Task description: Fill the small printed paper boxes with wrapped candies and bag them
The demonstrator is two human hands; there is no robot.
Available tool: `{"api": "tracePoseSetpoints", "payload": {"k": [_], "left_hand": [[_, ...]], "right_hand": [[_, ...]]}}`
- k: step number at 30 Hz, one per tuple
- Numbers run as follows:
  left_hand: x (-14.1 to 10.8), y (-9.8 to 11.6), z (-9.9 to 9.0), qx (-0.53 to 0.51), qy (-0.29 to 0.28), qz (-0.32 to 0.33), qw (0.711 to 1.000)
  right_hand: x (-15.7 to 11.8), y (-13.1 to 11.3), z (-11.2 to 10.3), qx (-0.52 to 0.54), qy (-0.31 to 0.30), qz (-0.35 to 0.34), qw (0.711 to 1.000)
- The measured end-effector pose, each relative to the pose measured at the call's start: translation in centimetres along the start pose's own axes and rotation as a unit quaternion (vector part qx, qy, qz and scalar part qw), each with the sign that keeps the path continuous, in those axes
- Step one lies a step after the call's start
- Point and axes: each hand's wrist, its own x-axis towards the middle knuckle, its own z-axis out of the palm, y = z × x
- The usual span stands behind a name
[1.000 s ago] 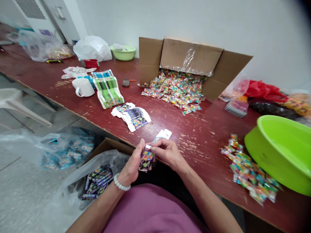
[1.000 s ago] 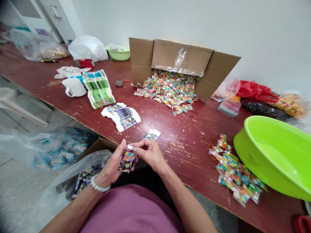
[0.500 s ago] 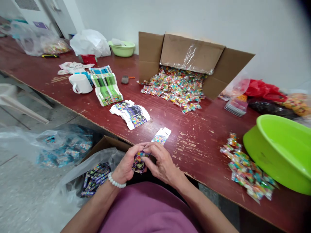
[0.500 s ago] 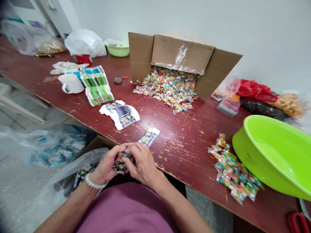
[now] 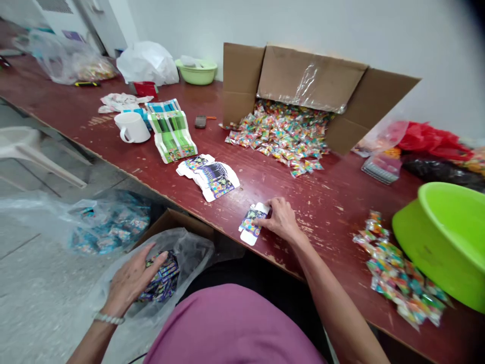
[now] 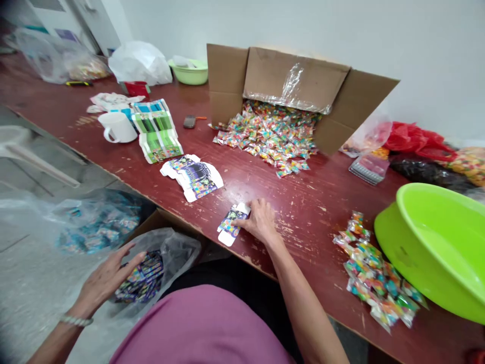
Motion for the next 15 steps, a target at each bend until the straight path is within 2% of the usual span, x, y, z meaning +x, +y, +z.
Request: {"api": "tracePoseSetpoints", "payload": {"k": [2, 5, 6, 8, 9, 10, 11, 12, 13, 14, 15], "left_hand": [[0.1, 2.6, 0.7, -0.054, -0.025, 0.014, 0.998], [-0.5, 8.9, 2.1, -0.215, -0.092, 0.067, 0.970], [-0.9, 11.1, 2.6, -0.273, -0.126, 0.064, 0.952], [-1.7, 14.8, 3.6, -0.392, -0.184, 0.054, 0.900], [-2.1, 16.2, 4.0, -0.443, -0.220, 0.053, 0.868], [-2.5, 17.1, 4.4, -0.490, -0.282, 0.048, 0.824], [-2.8, 17.8, 4.8, -0.535, -0.362, 0.034, 0.762], [-3.2, 18.1, 5.1, -0.572, -0.453, 0.014, 0.684], [-3.6, 18.2, 5.2, -0.594, -0.518, 0.004, 0.616], [-4.0, 18.1, 5.4, -0.608, -0.562, -0.001, 0.561], [-4.3, 17.9, 5.3, -0.614, -0.584, -0.001, 0.530]], "right_hand": [[0.1, -0.3, 0.2, 0.035, -0.004, 0.021, 0.999], [-0.6, -1.1, 0.4, 0.194, 0.003, 0.054, 0.980], [-1.1, -1.6, 0.4, 0.274, 0.006, 0.062, 0.960], [-2.7, -2.9, 0.0, 0.435, -0.008, 0.073, 0.897], [-3.6, -3.6, -0.4, 0.492, -0.043, 0.076, 0.866], [-4.5, -4.3, -0.9, 0.530, -0.100, 0.078, 0.839], [-5.3, -4.9, -1.4, 0.556, -0.133, 0.085, 0.816], [-6.0, -5.3, -1.9, 0.573, -0.159, 0.090, 0.799], [-6.5, -5.7, -2.3, 0.583, -0.179, 0.092, 0.787], [-6.9, -6.1, -2.6, 0.587, -0.188, 0.090, 0.783], [-7.2, -6.4, -2.8, 0.586, -0.192, 0.082, 0.783]]}}
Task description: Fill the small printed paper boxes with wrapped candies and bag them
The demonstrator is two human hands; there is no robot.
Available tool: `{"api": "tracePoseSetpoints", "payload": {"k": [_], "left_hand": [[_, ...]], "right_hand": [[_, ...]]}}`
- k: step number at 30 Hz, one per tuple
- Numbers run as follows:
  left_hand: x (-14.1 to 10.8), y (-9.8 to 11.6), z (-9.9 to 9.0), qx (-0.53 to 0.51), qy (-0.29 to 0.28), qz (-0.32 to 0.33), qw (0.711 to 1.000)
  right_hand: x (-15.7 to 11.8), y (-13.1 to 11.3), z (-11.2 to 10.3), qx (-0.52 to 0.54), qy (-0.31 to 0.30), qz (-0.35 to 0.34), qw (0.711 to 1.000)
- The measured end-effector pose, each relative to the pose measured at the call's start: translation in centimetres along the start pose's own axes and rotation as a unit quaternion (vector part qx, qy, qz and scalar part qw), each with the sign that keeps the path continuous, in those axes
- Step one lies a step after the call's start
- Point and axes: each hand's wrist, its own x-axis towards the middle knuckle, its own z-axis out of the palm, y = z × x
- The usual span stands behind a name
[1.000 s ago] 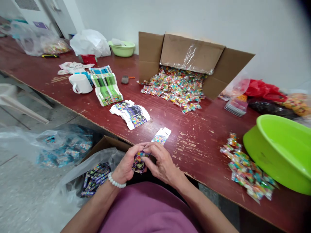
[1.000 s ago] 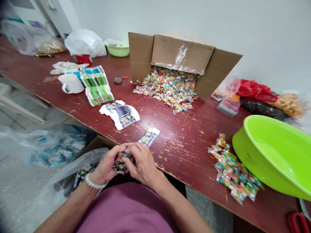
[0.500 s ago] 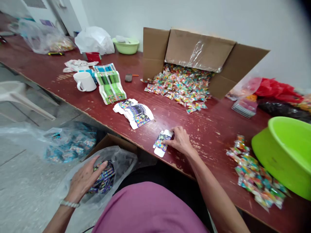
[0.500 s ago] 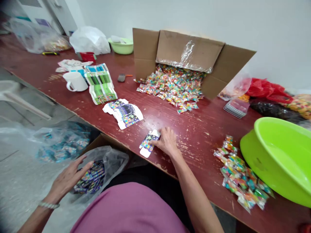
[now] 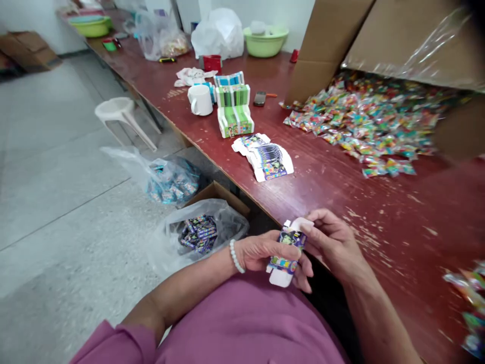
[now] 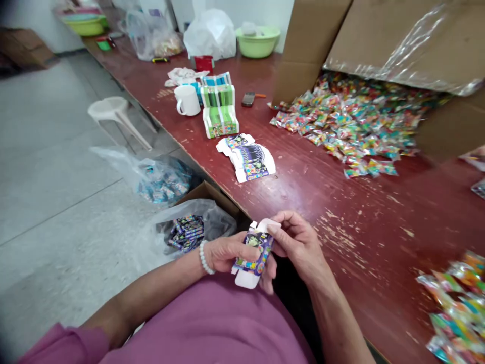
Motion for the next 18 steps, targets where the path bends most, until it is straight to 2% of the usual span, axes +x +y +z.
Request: {"api": "tracePoseSetpoints", "payload": {"k": [2, 5, 7, 9, 11, 13, 15, 18], "left_hand": [[-0.6, -0.2, 0.1, 0.007, 0.001, 0.009, 1.000], [-1.3, 0.3, 0.2, 0.033, 0.047, 0.023, 0.998], [-1.4, 0.7, 0.5, 0.047, 0.061, 0.020, 0.997], [-1.4, 0.9, 0.8, 0.054, 0.072, 0.019, 0.996], [-1.4, 0.9, 1.0, 0.052, 0.094, 0.026, 0.994], [-1.5, 0.9, 1.1, 0.053, 0.115, 0.031, 0.991], [-1.6, 0.9, 1.2, 0.074, 0.129, 0.032, 0.988], [-1.7, 1.2, 1.3, 0.120, 0.167, 0.050, 0.977]], "right_hand": [[-0.2, -0.2, 0.5, -0.028, 0.002, -0.034, 0.999], [-0.3, -0.4, 1.2, -0.133, 0.045, -0.142, 0.980], [-0.4, -0.7, 1.5, -0.236, 0.062, -0.225, 0.943], [-0.9, -1.1, 1.8, -0.339, 0.051, -0.286, 0.895], [-1.5, -1.5, 1.9, -0.428, 0.049, -0.321, 0.843], [-2.0, -1.8, 2.0, -0.478, 0.056, -0.340, 0.808], [-2.3, -2.0, 2.1, -0.486, 0.065, -0.343, 0.801], [-2.1, -1.7, 2.5, -0.449, 0.077, -0.317, 0.832]]}}
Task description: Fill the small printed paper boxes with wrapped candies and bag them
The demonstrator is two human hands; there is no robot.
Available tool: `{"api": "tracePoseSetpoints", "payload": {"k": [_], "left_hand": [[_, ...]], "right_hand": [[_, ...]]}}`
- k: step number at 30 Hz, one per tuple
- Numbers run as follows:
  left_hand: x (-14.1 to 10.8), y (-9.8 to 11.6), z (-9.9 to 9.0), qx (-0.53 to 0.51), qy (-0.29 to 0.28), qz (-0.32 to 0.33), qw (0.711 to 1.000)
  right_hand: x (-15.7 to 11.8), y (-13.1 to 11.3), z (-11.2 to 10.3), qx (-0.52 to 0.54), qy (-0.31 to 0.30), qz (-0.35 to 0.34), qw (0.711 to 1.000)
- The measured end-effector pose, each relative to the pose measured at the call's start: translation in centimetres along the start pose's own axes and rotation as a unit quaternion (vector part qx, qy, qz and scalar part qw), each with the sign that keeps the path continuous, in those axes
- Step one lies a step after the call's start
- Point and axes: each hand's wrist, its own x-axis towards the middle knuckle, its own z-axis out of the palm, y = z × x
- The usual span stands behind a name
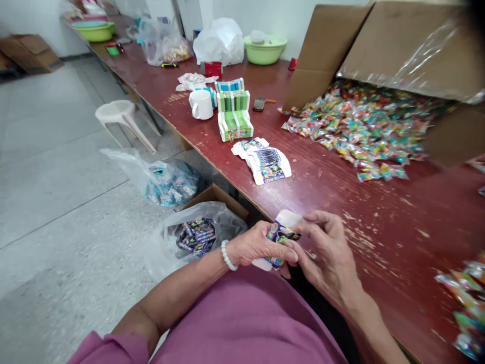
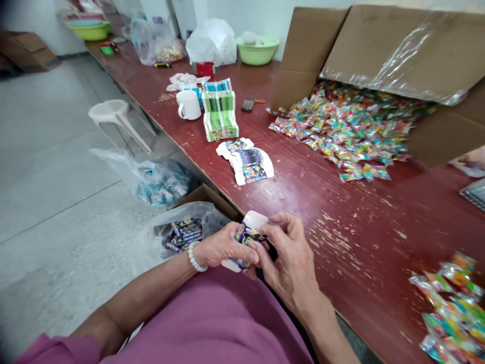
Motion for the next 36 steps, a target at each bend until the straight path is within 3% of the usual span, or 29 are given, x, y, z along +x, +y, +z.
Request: {"api": "tracePoseSetpoints", "payload": {"k": [3, 6, 8, 11, 13, 16, 18, 21, 25, 31, 36], "left_hand": [[0.1, 0.3, 0.2, 0.047, 0.052, 0.026, 0.997], [0.1, 0.8, 0.4, 0.112, 0.102, 0.065, 0.986], [0.0, 1.2, 0.3, 0.201, 0.127, 0.096, 0.967], [-0.2, 1.6, -0.2, 0.299, 0.144, 0.121, 0.936], [-0.2, 1.6, -0.3, 0.267, 0.141, 0.130, 0.944], [0.1, 1.2, 0.0, 0.140, 0.152, 0.150, 0.967], [0.3, 0.9, 0.5, 0.078, 0.183, 0.176, 0.964], [0.4, 0.8, 1.2, 0.073, 0.204, 0.219, 0.951], [0.3, 0.6, 1.1, 0.101, 0.193, 0.226, 0.949], [0.1, 0.4, 0.0, 0.103, 0.168, 0.161, 0.967], [0.1, 0.6, -0.3, 0.137, 0.203, 0.160, 0.956]], "right_hand": [[0.2, 0.4, 1.3, 0.108, -0.003, 0.075, 0.991], [0.3, 1.0, 2.7, 0.252, -0.001, 0.170, 0.953], [0.3, 1.5, 3.3, 0.292, 0.029, 0.210, 0.933], [0.5, 2.0, 3.4, 0.302, 0.069, 0.223, 0.924], [0.8, 2.0, 3.3, 0.328, 0.074, 0.221, 0.916], [1.2, 1.7, 3.2, 0.395, 0.096, 0.230, 0.884], [1.4, 1.2, 3.5, 0.440, 0.109, 0.256, 0.854], [1.5, 0.7, 4.1, 0.476, 0.122, 0.279, 0.825], [1.3, 0.8, 4.5, 0.468, 0.121, 0.253, 0.838], [1.1, 2.2, 3.6, 0.428, 0.034, 0.259, 0.865], [1.7, 2.5, 3.2, 0.462, 0.025, 0.283, 0.840]]}}
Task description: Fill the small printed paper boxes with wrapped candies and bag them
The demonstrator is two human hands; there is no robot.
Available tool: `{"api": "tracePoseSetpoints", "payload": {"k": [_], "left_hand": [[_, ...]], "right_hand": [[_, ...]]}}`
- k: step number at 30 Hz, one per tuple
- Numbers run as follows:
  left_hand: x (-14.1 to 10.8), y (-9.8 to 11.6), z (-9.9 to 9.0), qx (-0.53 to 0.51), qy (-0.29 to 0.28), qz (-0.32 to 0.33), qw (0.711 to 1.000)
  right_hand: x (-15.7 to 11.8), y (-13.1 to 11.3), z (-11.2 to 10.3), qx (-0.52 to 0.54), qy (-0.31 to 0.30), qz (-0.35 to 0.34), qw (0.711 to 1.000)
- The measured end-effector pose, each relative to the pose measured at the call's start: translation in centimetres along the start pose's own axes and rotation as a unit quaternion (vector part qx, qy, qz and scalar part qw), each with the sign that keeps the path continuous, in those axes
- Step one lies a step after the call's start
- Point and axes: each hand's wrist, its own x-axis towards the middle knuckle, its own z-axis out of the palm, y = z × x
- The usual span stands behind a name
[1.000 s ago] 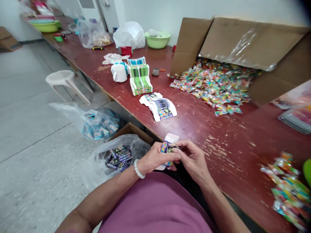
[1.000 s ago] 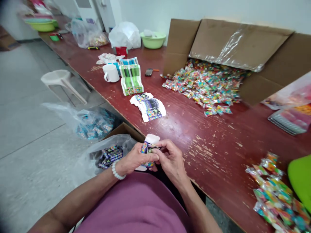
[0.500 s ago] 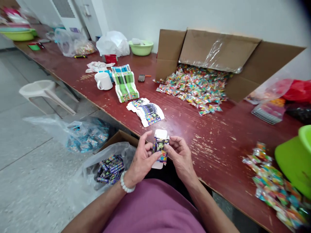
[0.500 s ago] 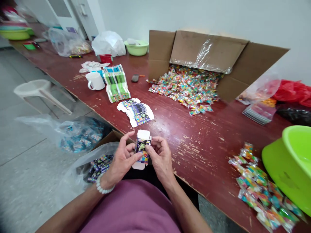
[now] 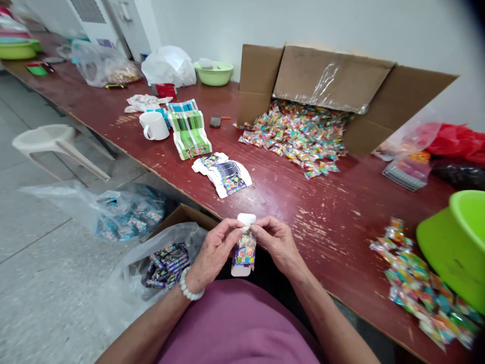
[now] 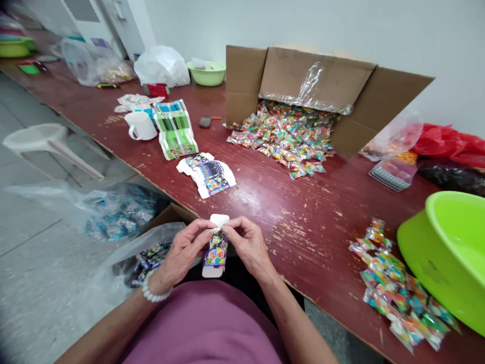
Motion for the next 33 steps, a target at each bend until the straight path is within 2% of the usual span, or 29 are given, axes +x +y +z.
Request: {"api": "tracePoseSetpoints", "payload": {"k": [3, 5, 7, 9, 12, 13, 15, 18, 27, 30, 33], "left_hand": [[0.2, -0.1, -0.1, 0.021, 0.030, 0.036, 0.999], [0.2, -0.1, -0.1, 0.006, 0.045, 0.051, 0.998], [0.1, 0.0, 0.0, -0.033, 0.053, 0.042, 0.997], [0.0, 0.0, 0.1, -0.088, 0.021, -0.010, 0.996], [-0.1, -0.2, 0.5, -0.170, -0.078, -0.130, 0.974], [-0.1, -0.4, 0.6, -0.188, -0.094, -0.161, 0.964], [0.0, -0.6, 0.9, -0.203, -0.087, -0.185, 0.958], [0.2, -0.7, 1.1, -0.180, -0.056, -0.166, 0.968], [0.5, -0.3, 1.4, -0.062, -0.056, -0.121, 0.989], [0.6, -0.5, 1.1, -0.049, -0.056, -0.108, 0.991], [0.8, -0.7, 0.8, -0.049, -0.056, -0.107, 0.992]], "right_hand": [[0.2, -0.2, 0.0, 0.035, -0.015, 0.010, 0.999], [0.2, -0.3, -0.2, 0.016, -0.050, 0.018, 0.998], [0.0, -0.3, -0.4, -0.031, -0.059, -0.001, 0.998], [-0.2, -0.3, -0.5, -0.066, -0.038, -0.037, 0.996], [-0.6, -0.5, -0.2, -0.114, -0.026, -0.076, 0.990], [-0.7, -0.6, -0.1, -0.136, -0.035, -0.086, 0.986], [-0.8, -0.8, 0.0, -0.162, -0.060, -0.097, 0.980], [-0.5, -1.0, -0.1, -0.140, -0.080, -0.079, 0.984], [0.6, -1.2, 0.0, -0.137, -0.066, -0.016, 0.988], [0.5, -1.0, -0.1, -0.157, -0.065, -0.040, 0.985], [-0.1, -1.2, -0.1, -0.169, -0.094, -0.093, 0.977]]}}
